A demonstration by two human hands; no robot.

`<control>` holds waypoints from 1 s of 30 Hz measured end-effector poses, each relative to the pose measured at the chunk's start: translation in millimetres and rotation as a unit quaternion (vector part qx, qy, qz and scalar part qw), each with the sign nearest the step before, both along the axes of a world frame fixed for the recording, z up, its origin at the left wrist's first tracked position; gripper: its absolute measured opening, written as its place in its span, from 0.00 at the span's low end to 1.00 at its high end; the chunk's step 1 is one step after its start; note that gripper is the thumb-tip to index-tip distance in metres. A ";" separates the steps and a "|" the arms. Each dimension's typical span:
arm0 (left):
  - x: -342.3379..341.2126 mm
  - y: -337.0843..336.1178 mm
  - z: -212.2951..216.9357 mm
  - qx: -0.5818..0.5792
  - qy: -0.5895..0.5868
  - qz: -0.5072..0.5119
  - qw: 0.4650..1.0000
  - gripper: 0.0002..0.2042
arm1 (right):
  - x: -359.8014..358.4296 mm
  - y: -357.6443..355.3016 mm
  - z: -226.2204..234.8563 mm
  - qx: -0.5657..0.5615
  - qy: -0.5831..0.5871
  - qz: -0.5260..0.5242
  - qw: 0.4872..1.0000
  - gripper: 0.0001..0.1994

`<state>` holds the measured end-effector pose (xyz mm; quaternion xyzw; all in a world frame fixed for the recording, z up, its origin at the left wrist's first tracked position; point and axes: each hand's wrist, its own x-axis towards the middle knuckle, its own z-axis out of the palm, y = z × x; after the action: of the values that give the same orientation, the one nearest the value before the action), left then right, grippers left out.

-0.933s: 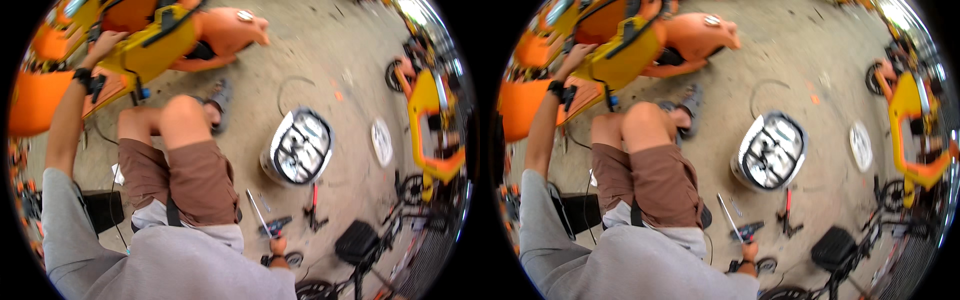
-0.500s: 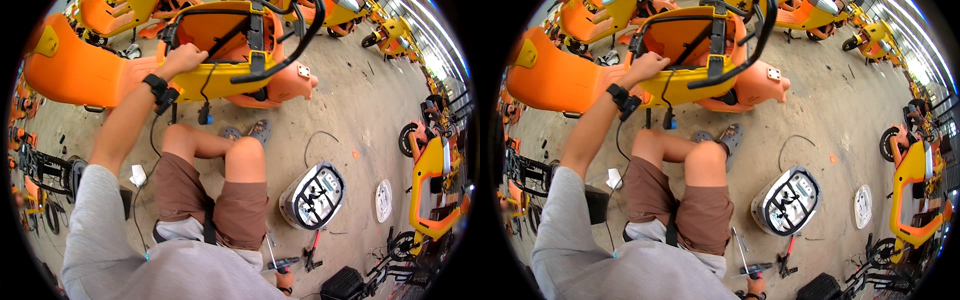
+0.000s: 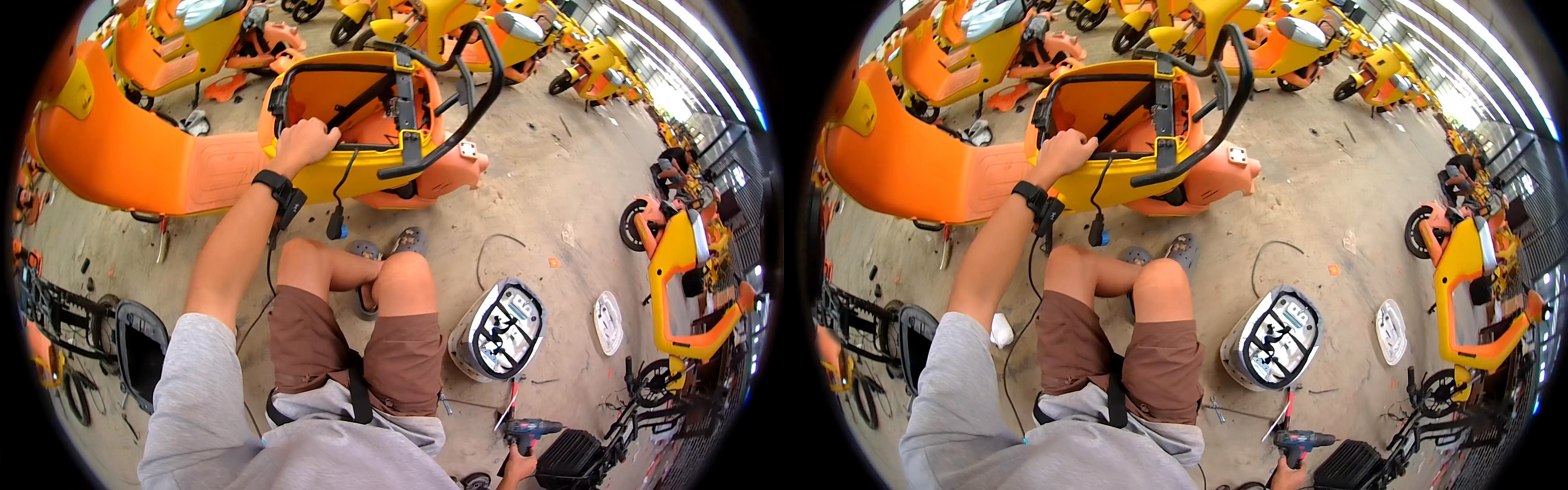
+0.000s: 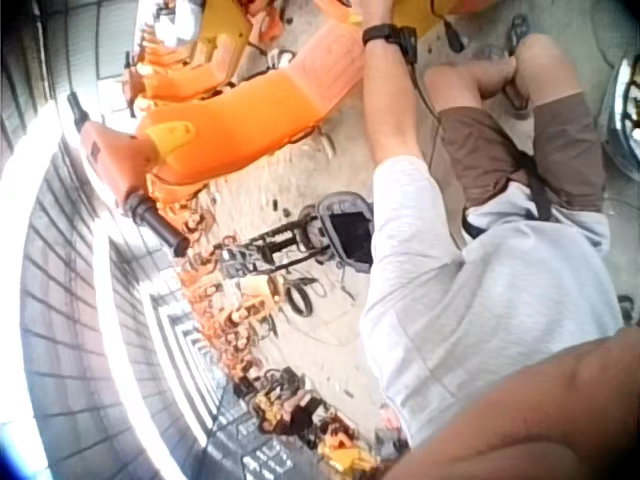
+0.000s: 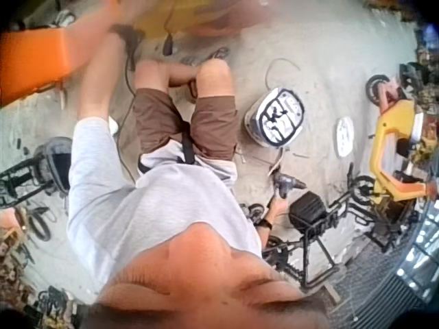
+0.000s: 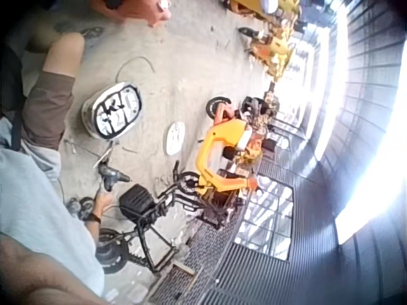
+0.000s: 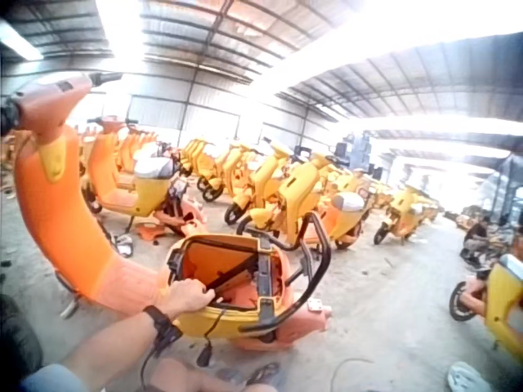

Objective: The person removes a black internal compartment from an orange scooter, manipulates wires and connectors, uses a drill on the exterior frame, and tightens bolts with a T-handle wrench.

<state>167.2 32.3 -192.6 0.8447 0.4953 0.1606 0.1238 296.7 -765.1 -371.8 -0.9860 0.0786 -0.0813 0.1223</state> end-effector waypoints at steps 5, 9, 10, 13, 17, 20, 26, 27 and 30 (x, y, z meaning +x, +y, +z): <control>-6.8 -9.7 5.9 0.062 -0.052 -0.049 0.996 0.25 | 3.6 -17.6 -32.7 0.397 0.089 -0.051 0.912 0.19; -12.2 -5.3 -10.1 0.192 -0.047 -0.122 0.973 0.24 | -9.3 6.4 -65.0 0.571 0.209 -0.137 0.782 0.20; -14.3 -2.3 -16.8 0.241 -0.040 -0.143 0.959 0.23 | -12.9 18.2 -73.8 0.583 0.229 -0.140 0.767 0.20; -15.3 -0.4 -26.0 0.323 -0.121 -0.133 0.929 0.21 | -19.3 66.6 -95.5 0.586 0.307 -0.132 0.738 0.20; -16.9 7.6 -22.3 0.366 -0.131 -0.159 0.907 0.16 | -21.3 119.2 -104.7 0.543 0.397 -0.117 0.731 0.21; -15.9 12.3 -28.3 0.384 -0.144 -0.166 0.897 0.14 | -8.5 140.5 -106.0 0.499 0.443 -0.089 0.739 0.21; -8.9 10.0 -26.3 0.387 -0.162 -0.166 0.892 0.12 | 35.2 166.5 -126.3 0.435 0.506 -0.008 0.745 0.22; -8.8 13.0 -27.9 0.391 -0.172 -0.172 0.888 0.11 | 44.3 174.1 -131.8 0.428 0.515 0.012 0.742 0.22; -6.1 23.2 -27.9 0.407 -0.174 -0.181 0.878 0.11 | 75.3 212.2 -161.8 0.410 0.546 0.088 0.725 0.23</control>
<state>161.0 55.5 -220.6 0.8537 0.1953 0.4676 -0.1201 372.0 -552.9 -533.6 -0.7162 0.0703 0.5224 0.4574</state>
